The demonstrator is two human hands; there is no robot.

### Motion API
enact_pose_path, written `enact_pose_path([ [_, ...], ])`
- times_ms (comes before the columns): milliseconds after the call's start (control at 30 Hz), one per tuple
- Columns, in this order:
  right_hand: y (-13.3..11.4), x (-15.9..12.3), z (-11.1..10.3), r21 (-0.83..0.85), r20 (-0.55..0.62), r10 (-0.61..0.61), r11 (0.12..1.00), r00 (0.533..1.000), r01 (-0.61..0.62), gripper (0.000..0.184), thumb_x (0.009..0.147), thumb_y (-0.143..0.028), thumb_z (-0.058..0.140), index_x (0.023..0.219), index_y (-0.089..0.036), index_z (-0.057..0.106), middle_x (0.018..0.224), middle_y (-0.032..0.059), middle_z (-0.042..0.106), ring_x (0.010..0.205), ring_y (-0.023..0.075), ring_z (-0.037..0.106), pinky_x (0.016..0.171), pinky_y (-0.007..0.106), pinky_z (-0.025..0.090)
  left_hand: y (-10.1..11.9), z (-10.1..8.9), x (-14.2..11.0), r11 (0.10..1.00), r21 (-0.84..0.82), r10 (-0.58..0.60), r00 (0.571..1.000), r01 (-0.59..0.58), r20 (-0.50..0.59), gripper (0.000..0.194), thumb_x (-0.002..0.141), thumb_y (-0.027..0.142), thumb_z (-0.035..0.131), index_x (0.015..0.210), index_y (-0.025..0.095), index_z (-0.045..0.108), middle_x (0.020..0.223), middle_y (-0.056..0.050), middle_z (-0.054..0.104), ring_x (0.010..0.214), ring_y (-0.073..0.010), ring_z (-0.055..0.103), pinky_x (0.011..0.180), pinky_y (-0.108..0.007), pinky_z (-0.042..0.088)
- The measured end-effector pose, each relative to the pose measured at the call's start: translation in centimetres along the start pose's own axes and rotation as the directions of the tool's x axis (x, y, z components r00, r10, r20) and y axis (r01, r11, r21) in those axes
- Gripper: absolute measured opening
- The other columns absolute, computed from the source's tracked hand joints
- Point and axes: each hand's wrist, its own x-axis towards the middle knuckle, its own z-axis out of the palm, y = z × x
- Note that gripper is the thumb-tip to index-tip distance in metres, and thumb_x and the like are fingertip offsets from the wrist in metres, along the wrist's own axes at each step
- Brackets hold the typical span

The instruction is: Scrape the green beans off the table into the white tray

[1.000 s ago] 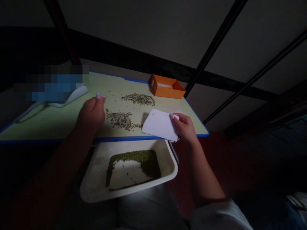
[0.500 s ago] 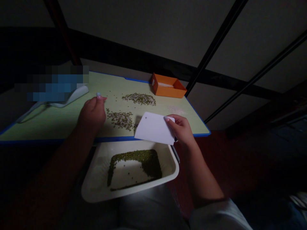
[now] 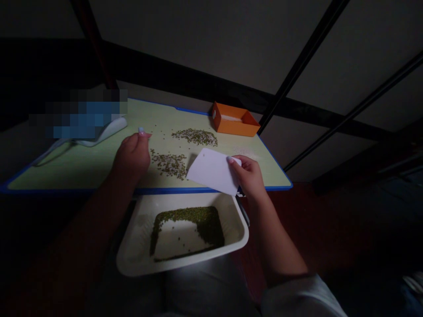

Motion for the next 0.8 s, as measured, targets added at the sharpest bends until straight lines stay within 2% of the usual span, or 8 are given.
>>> enact_pose_path([
  [233, -0.5, -0.3, -0.3, 0.034, 0.096, 0.014, 0.999, 0.995, -0.018, 0.039, 0.069, -0.054, 0.079, 0.074, -0.017, 0.068, 0.059, -0.004, 0.057, 0.049, 0.0077, 0.044, 0.045, 0.02, 0.03, -0.2, 0.0, 0.1, 1.0, 0.0, 0.029, 0.999, -0.029, 0.016, 0.06, 0.095, 0.046, 0.024, 0.12, 0.011, 0.067, 0.13, -0.018, 0.068, 0.128, -0.0254, 0.057, 0.119, -0.046, 0.036],
  [300, -0.9, -0.7, -1.1, 0.023, 0.041, -0.013, 1.0, 0.999, 0.012, 0.037, 0.071, -0.052, 0.077, 0.074, -0.017, 0.067, 0.058, -0.0042, 0.056, 0.048, 0.0077, 0.043, 0.044, 0.02, 0.03, -0.2, 0.0, 0.1, 1.0, -0.001, 0.025, 1.0, -0.025, 0.013, 0.059, 0.096, 0.046, 0.025, 0.12, 0.011, 0.067, 0.13, -0.018, 0.068, 0.129, -0.0257, 0.056, 0.119, -0.046, 0.036],
  [367, -1.4, -1.5, -2.0, -0.02, -0.079, -0.086, 0.996, 0.993, 0.085, 0.034, 0.075, -0.051, 0.074, 0.073, -0.018, 0.066, 0.058, -0.0045, 0.054, 0.047, 0.0077, 0.043, 0.043, 0.019, 0.03, -0.2, 0.0, 0.0, 1.0, -0.006, 0.016, 1.0, -0.016, 0.009, 0.059, 0.096, 0.046, 0.026, 0.12, 0.011, 0.067, 0.13, -0.018, 0.068, 0.129, -0.0257, 0.056, 0.119, -0.046, 0.036],
  [467, -2.3, -3.5, -3.0, -0.155, -0.25, -0.276, 0.958, 0.928, 0.243, 0.027, 0.081, -0.044, 0.071, 0.072, -0.019, 0.066, 0.061, -0.0035, 0.056, 0.051, 0.0082, 0.047, 0.044, 0.019, 0.035, -0.1, 0.0, 0.0, 1.0, -0.013, -0.004, 1.0, 0.004, 0.006, 0.058, 0.096, 0.045, 0.027, 0.121, 0.012, 0.067, 0.131, -0.018, 0.067, 0.13, -0.0255, 0.056, 0.119, -0.046, 0.036],
  [567, -3.0, -6.4, -3.0, -0.344, -0.299, -0.46, 0.869, 0.836, 0.354, 0.017, 0.088, -0.034, 0.067, 0.076, -0.021, 0.069, 0.064, -0.0026, 0.062, 0.055, 0.0099, 0.055, 0.047, 0.019, 0.043, -0.1, -0.1, 0.0, 1.0, -0.009, -0.027, 1.0, 0.027, 0.01, 0.056, 0.097, 0.044, 0.028, 0.122, 0.014, 0.067, 0.133, -0.016, 0.067, 0.13, -0.0251, 0.056, 0.119, -0.048, 0.036],
  [667, -3.3, -9.3, -2.2, -0.47, -0.179, -0.608, 0.744, 0.773, 0.476, 0.009, 0.092, -0.021, 0.064, 0.087, -0.024, 0.071, 0.073, -0.0017, 0.073, 0.063, 0.0118, 0.068, 0.056, 0.02, 0.053, -0.2, -0.2, 0.2, 0.999, 0.003, -0.038, 0.999, 0.038, 0.018, 0.054, 0.099, 0.042, 0.027, 0.122, 0.013, 0.067, 0.134, -0.016, 0.066, 0.131, -0.0239, 0.056, 0.119, -0.048, 0.036],
  [733, -3.6, -10.7, -1.4, -0.483, -0.029, -0.676, 0.655, 0.737, 0.581, 0.019, 0.091, -0.011, 0.06, 0.098, -0.025, 0.072, 0.09, 0.0013, 0.08, 0.08, 0.0143, 0.076, 0.073, 0.023, 0.061, -0.2, -0.2, 0.3, 0.999, 0.012, -0.037, 0.999, 0.037, 0.022, 0.052, 0.101, 0.044, 0.029, 0.121, 0.014, 0.066, 0.134, -0.015, 0.066, 0.133, -0.0235, 0.055, 0.119, -0.051, 0.036],
  [800, -3.8, -11.4, -0.6, -0.469, 0.128, -0.725, 0.557, 0.677, 0.685, 0.026, 0.091, -0.006, 0.057, 0.105, -0.022, 0.071, 0.1, 0.0055, 0.081, 0.094, 0.0171, 0.078, 0.088, 0.028, 0.062, -0.2, -0.3, 0.4, 0.999, 0.023, -0.034, 0.999, 0.033, 0.023, 0.053, 0.1, 0.052, 0.033, 0.119, 0.015, 0.066, 0.133, -0.013, 0.067, 0.133, -0.0236, 0.056, 0.119, -0.055, 0.036],
])
